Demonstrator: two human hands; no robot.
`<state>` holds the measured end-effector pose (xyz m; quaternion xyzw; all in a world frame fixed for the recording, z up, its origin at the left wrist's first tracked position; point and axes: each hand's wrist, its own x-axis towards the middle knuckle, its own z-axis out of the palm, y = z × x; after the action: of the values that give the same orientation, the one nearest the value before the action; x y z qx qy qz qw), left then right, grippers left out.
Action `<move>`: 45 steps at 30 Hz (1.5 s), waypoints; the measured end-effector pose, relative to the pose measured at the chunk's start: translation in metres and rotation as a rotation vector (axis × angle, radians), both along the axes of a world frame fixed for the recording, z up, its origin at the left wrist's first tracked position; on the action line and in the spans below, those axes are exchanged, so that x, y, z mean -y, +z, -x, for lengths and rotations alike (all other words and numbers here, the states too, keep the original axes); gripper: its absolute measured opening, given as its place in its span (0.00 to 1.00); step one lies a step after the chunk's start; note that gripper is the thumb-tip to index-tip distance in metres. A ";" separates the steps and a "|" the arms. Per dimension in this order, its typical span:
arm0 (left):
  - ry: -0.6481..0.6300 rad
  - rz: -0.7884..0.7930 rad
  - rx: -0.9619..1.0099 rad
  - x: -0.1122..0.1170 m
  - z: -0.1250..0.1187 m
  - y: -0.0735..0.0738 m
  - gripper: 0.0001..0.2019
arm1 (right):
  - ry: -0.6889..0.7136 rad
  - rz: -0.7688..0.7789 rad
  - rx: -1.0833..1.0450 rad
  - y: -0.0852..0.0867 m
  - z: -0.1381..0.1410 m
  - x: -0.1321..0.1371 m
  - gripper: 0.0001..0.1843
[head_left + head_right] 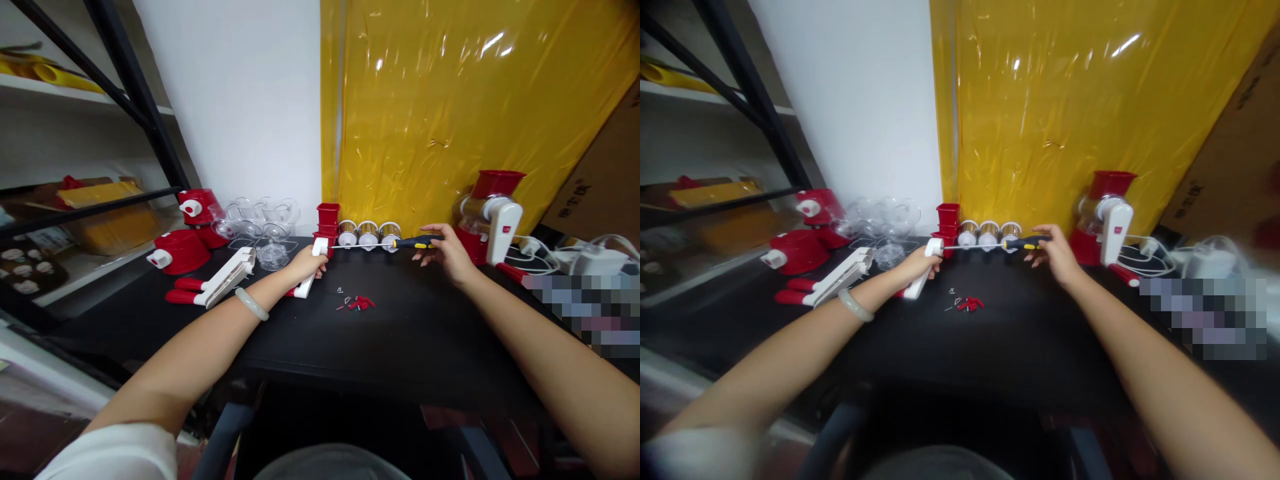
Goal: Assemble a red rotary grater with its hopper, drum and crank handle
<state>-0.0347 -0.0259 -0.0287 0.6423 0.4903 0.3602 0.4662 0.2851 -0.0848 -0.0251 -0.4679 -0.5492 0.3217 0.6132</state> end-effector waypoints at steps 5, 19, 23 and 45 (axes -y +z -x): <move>-0.003 -0.002 -0.001 0.000 0.000 0.000 0.05 | -0.032 -0.007 0.006 0.001 0.000 0.000 0.17; -0.003 0.016 -0.003 0.001 0.000 0.000 0.05 | -0.029 -0.023 0.154 0.000 -0.003 0.004 0.22; 0.004 0.014 -0.008 0.001 0.000 0.001 0.05 | -0.033 -0.006 0.157 0.000 -0.002 0.003 0.20; -0.007 0.015 0.000 0.002 0.001 0.001 0.05 | 0.037 0.009 0.094 0.003 -0.003 0.006 0.22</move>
<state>-0.0353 -0.0280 -0.0274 0.6405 0.4907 0.3547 0.4723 0.2884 -0.0904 -0.0223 -0.4752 -0.5843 0.3131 0.5785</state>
